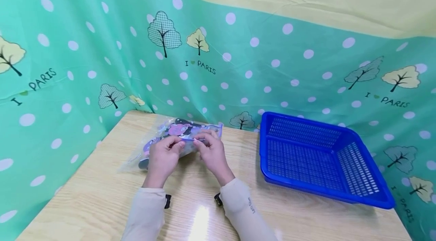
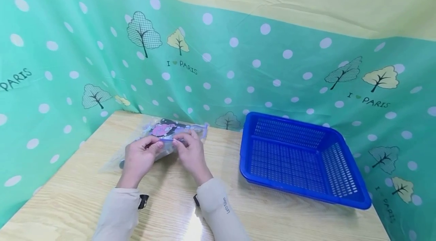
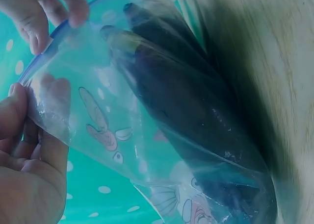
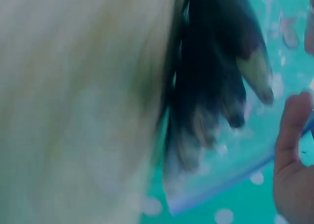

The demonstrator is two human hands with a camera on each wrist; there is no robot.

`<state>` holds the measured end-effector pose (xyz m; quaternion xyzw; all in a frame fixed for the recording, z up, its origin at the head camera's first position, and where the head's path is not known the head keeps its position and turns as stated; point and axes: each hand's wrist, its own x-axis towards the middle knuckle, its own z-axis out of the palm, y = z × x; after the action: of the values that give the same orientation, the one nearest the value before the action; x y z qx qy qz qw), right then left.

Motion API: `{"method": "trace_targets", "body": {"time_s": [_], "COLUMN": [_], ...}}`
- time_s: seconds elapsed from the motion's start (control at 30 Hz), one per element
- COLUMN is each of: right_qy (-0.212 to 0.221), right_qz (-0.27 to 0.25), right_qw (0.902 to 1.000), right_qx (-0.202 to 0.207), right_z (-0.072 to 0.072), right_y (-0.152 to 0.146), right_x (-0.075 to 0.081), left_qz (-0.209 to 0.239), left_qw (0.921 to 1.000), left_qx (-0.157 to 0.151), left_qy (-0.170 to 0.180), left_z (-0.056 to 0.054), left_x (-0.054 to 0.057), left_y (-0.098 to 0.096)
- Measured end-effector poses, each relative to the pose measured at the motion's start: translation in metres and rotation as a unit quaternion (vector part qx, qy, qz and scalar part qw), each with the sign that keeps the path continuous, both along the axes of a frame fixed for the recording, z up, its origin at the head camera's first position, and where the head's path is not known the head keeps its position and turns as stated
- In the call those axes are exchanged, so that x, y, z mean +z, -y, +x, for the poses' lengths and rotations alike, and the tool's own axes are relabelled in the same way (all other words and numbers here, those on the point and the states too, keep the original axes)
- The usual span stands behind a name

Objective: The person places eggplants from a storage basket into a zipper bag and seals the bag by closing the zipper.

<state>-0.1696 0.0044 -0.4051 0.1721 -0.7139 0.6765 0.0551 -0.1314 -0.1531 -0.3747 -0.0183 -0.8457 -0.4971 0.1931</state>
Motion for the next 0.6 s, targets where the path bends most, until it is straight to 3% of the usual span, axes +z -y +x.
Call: {"method": "trace_targets", "body": {"time_s": [0.1, 0.2, 0.37, 0.5, 0.6], "right_qy": [0.039, 0.056, 0.051, 0.046, 0.049], "right_qz": [-0.102, -0.158, -0.175, -0.182, -0.179], "right_qw": [0.9921, 0.9809, 0.9781, 0.9762, 0.9736], "right_qx": [0.062, 0.099, 0.1, 0.108, 0.133], "right_z": [0.0, -0.001, -0.002, -0.003, -0.003], "right_y": [0.003, 0.005, 0.008, 0.009, 0.008], "right_x": [-0.006, -0.013, -0.012, -0.006, -0.004], "left_qz": [0.002, 0.016, 0.029, 0.022, 0.021], "left_qw": [1.0, 0.9996, 0.9981, 0.9989, 0.9992], "left_qx": [0.001, -0.01, -0.033, -0.038, -0.025], "left_qy": [0.0, 0.022, 0.044, 0.014, -0.024], "left_z": [-0.001, -0.002, -0.001, -0.001, -0.001], "left_x": [0.0, 0.001, 0.006, 0.006, 0.003], "left_y": [0.002, 0.005, 0.009, 0.008, 0.005]}}
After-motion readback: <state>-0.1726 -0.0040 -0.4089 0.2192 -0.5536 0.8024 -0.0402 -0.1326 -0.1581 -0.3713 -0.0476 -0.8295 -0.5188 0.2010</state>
